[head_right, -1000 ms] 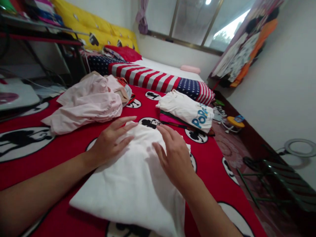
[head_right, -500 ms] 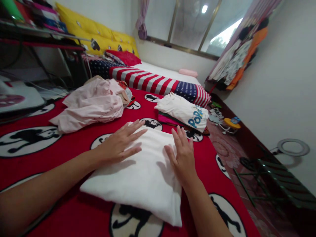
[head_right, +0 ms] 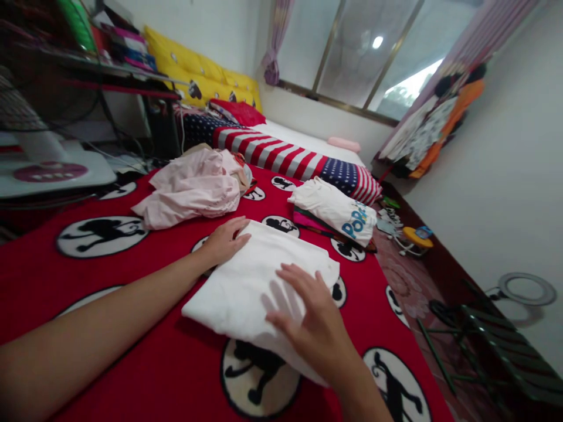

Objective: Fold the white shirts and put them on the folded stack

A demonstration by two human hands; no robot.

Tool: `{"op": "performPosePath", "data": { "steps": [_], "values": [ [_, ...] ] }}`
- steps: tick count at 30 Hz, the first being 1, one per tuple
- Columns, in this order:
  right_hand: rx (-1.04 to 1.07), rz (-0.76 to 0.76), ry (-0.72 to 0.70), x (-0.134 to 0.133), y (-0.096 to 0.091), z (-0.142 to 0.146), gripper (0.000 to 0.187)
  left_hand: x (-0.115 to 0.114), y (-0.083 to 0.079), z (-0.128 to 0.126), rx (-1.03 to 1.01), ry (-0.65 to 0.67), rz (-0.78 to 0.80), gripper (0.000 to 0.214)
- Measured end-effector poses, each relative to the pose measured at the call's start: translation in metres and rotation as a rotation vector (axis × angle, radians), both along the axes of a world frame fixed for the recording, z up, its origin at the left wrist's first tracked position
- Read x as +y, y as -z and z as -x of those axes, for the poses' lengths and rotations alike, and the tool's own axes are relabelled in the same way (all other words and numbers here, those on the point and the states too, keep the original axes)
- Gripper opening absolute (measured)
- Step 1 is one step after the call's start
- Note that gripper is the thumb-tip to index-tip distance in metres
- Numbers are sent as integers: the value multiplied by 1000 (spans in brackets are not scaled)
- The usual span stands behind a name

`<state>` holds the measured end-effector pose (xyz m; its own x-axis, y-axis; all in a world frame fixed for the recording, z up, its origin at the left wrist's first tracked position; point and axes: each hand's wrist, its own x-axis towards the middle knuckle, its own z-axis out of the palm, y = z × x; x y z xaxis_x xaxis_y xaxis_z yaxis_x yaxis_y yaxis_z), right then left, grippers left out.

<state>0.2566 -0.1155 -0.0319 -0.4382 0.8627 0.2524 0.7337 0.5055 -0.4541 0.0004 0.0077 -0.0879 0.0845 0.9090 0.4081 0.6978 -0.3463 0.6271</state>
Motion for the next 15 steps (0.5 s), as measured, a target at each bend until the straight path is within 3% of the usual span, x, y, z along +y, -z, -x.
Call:
{"op": "performPosePath", "data": {
  "steps": [2, 5, 9, 12, 15],
  "values": [
    [-174, 63, -108, -24, 1, 22, 75, 3, 0, 2, -156, -10, -40, 42],
    [-311, 101, -104, -38, 15, 40, 64, 4, 0, 4, -248, 2, -55, 38],
    [-173, 112, -112, -24, 16, 34, 61, 3, 1, 4, -330, 34, -55, 37],
    [75, 157, -26, -4, -15, 30, 45, 5, 1, 6, -436, 25, -48, 38],
    [365, 218, 130, 18, -61, 34, 36, 9, 1, 12, -562, 12, -36, 42]
  ]
}}
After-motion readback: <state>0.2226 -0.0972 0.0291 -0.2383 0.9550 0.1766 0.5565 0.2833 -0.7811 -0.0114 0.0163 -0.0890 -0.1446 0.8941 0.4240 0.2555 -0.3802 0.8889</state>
